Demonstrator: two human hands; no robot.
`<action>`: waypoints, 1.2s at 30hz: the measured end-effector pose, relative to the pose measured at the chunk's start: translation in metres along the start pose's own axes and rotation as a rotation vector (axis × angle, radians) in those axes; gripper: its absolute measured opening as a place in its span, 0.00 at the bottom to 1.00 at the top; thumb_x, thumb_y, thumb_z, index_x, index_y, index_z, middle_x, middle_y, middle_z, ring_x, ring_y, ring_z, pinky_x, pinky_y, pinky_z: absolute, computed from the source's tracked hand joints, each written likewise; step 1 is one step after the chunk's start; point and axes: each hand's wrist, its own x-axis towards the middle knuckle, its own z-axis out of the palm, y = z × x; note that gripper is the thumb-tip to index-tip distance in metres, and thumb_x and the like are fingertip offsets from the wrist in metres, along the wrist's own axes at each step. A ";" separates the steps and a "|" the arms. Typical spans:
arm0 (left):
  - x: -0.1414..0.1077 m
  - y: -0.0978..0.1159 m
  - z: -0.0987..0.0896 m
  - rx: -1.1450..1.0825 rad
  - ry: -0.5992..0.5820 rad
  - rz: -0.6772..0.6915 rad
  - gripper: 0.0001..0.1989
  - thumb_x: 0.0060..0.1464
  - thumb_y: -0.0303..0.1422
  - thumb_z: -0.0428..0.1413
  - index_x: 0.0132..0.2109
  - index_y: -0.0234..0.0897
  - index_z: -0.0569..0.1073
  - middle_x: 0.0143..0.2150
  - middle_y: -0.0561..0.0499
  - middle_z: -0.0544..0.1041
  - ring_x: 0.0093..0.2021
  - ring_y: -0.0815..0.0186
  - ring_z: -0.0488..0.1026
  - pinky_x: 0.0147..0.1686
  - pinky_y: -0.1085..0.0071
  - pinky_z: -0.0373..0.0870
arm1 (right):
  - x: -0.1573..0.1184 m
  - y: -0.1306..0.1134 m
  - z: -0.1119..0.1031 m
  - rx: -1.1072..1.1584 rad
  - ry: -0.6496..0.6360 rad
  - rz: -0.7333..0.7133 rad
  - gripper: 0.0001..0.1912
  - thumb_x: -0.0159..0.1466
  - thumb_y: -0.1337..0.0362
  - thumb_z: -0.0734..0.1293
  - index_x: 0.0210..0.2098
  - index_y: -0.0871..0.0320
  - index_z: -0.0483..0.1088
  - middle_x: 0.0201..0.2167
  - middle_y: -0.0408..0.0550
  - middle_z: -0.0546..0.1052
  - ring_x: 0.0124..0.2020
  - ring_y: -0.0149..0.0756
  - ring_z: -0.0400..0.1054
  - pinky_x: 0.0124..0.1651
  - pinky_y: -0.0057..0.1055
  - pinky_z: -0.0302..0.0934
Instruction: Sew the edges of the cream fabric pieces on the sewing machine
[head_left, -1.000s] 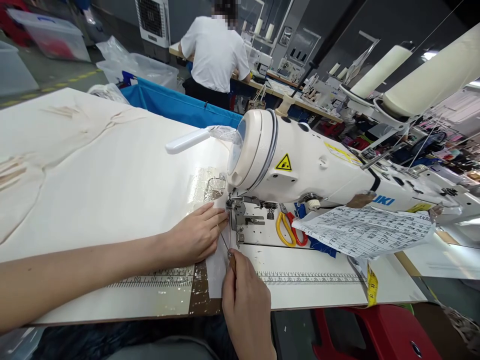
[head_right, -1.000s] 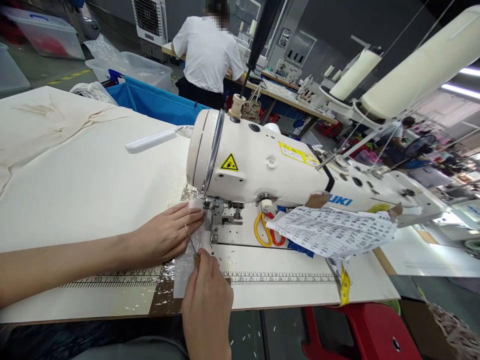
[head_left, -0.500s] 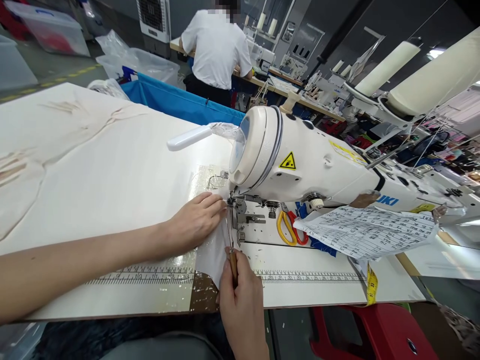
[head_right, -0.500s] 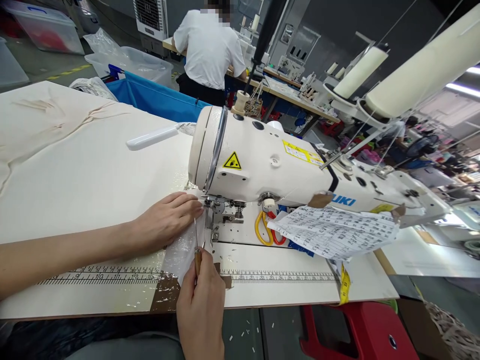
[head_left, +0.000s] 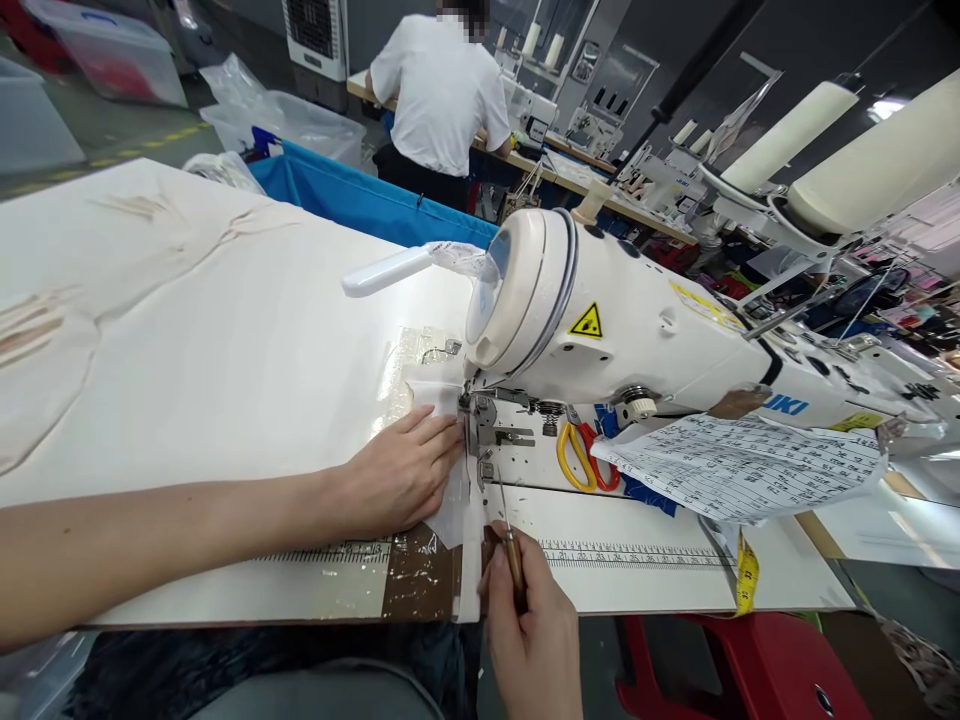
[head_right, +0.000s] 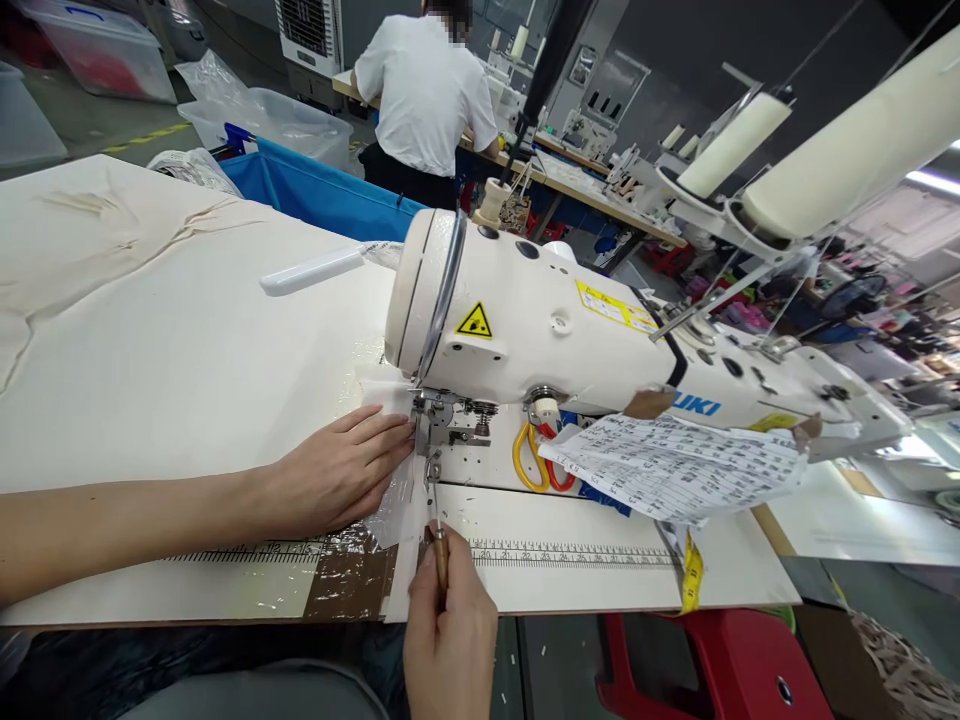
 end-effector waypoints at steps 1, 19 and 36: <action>0.000 0.001 0.000 -0.002 0.009 -0.007 0.20 0.64 0.34 0.49 0.57 0.24 0.73 0.58 0.35 0.75 0.61 0.49 0.67 0.64 0.52 0.59 | 0.000 0.002 -0.002 0.033 0.017 0.028 0.21 0.72 0.51 0.58 0.48 0.58 0.74 0.27 0.48 0.78 0.22 0.36 0.72 0.20 0.25 0.61; -0.003 0.006 -0.003 -0.001 0.007 0.024 0.21 0.66 0.33 0.46 0.58 0.23 0.71 0.58 0.35 0.74 0.59 0.50 0.69 0.63 0.52 0.59 | 0.002 -0.004 -0.007 0.311 -0.034 0.316 0.28 0.67 0.42 0.62 0.50 0.59 0.74 0.23 0.39 0.69 0.17 0.29 0.60 0.19 0.24 0.56; -0.004 0.007 -0.001 -0.005 0.013 0.015 0.21 0.65 0.33 0.47 0.58 0.23 0.71 0.59 0.35 0.74 0.59 0.51 0.69 0.62 0.55 0.59 | -0.001 0.003 -0.007 0.267 -0.005 0.296 0.27 0.67 0.43 0.64 0.52 0.58 0.75 0.28 0.45 0.78 0.22 0.34 0.70 0.24 0.26 0.65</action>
